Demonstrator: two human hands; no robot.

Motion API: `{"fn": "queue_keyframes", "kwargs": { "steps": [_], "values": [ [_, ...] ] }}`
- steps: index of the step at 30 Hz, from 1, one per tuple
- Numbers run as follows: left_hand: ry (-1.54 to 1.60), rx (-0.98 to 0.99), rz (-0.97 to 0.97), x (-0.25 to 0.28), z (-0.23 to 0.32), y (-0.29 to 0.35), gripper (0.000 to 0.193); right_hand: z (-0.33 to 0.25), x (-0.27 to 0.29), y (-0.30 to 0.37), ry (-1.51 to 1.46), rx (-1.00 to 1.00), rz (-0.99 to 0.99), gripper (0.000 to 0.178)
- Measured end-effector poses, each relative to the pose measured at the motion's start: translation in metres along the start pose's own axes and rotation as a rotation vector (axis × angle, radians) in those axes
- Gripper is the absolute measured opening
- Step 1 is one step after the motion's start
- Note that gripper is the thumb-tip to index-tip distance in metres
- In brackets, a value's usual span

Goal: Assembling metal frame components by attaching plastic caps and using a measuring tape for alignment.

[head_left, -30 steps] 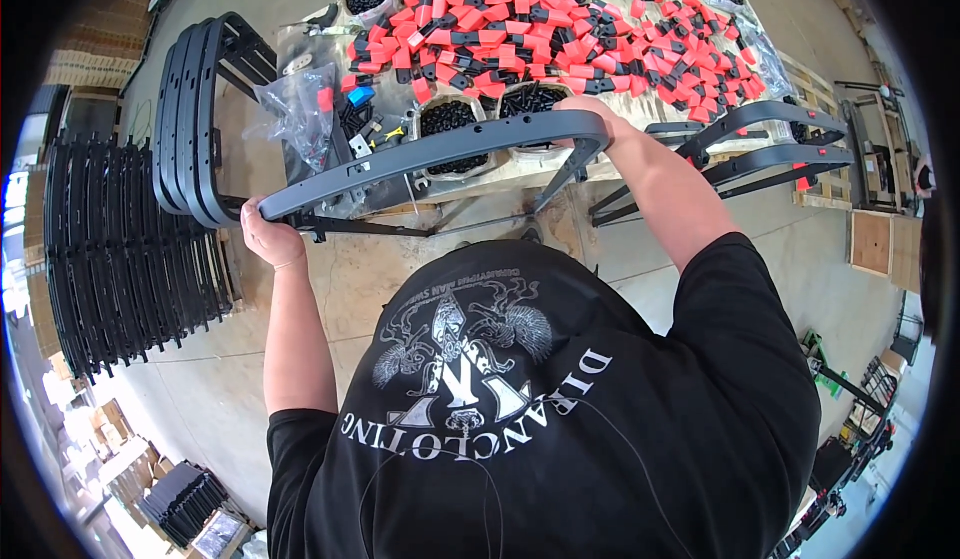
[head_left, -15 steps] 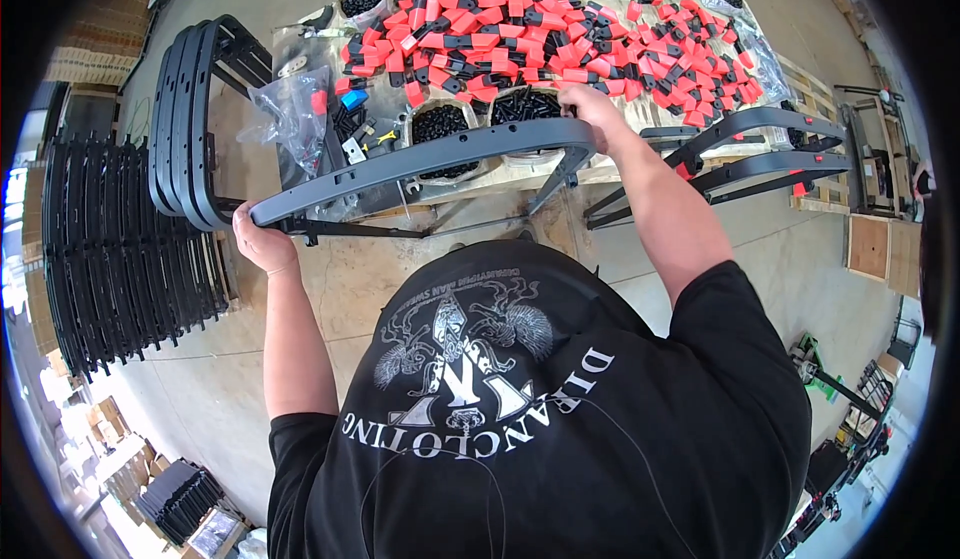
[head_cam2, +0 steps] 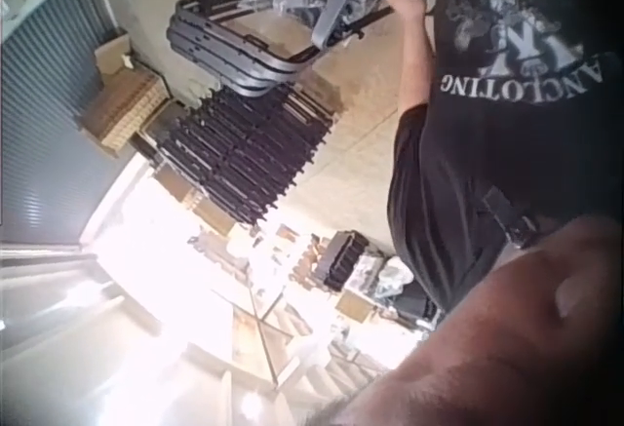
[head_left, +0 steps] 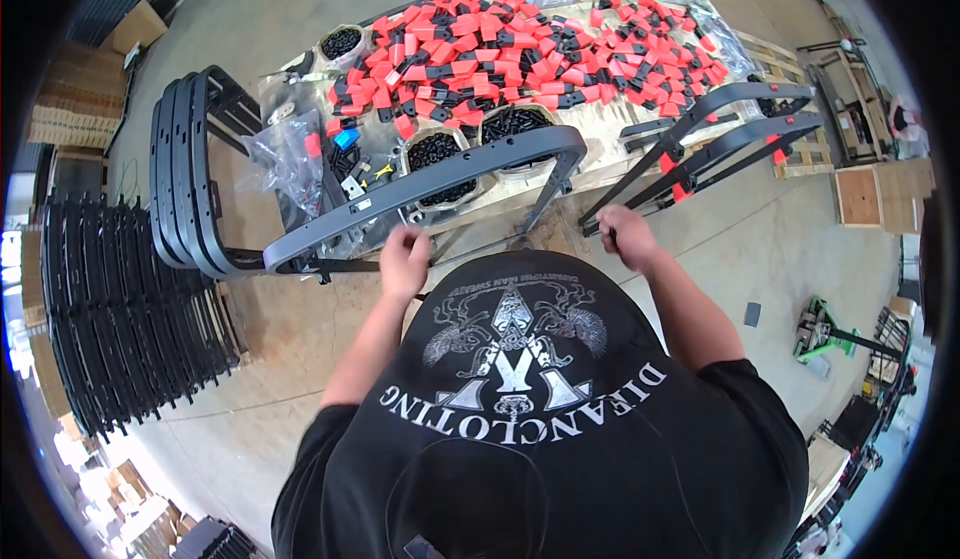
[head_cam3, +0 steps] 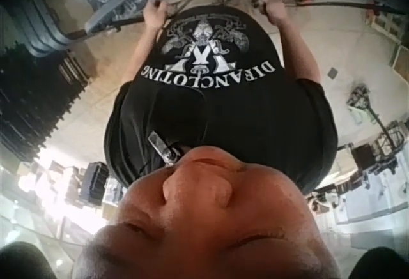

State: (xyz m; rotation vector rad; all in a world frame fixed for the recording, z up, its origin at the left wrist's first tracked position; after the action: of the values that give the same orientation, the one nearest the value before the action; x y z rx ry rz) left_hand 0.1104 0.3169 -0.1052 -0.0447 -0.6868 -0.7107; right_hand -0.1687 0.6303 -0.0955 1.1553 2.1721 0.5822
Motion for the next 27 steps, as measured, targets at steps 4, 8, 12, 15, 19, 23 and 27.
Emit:
{"fn": "queue_keyframes", "kwargs": {
  "steps": [4,8,12,15,19,23,27],
  "values": [
    [-0.619,-0.386,-0.168,-0.04,0.024,-0.102,0.03,0.077,0.057,0.024,0.249,0.01,0.114,0.012],
    [-0.904,-0.327,-0.43,-0.048,0.066,-0.126,0.042,0.086,0.048,0.079,0.324,-0.136,0.262,0.017],
    [-0.887,-0.422,-0.392,-0.054,0.059,-0.133,0.036,0.108,0.06,0.125,0.166,-0.133,0.441,0.02],
    [-0.897,-0.472,-0.457,-0.055,0.053,-0.135,0.027,0.138,0.07,0.153,0.241,-0.116,0.519,0.021],
    [-0.755,-0.451,-0.389,-0.065,0.018,-0.151,0.021,0.167,0.062,0.168,0.293,-0.109,0.598,0.031],
    [-0.656,-0.555,-0.194,-0.053,0.013,-0.148,0.027,0.179,0.049,0.162,0.209,-0.098,0.571,0.031],
    [-0.554,-0.439,-0.211,-0.041,0.022,-0.126,0.028,0.138,0.009,0.137,0.1,-0.106,0.516,0.023]
  ]
}}
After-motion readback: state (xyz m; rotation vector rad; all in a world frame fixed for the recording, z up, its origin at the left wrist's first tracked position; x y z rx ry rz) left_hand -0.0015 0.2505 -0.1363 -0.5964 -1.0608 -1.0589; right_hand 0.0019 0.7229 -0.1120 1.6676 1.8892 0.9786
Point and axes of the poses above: each hand's wrist, its own y-axis away from the middle knuckle, its own x-axis out of the back of the hand, z = x × y, the point moved 1 cm from there along -y, towards the middle knuckle, and after that the axes turned 11 degrees about -y, right-handed, at the moved point
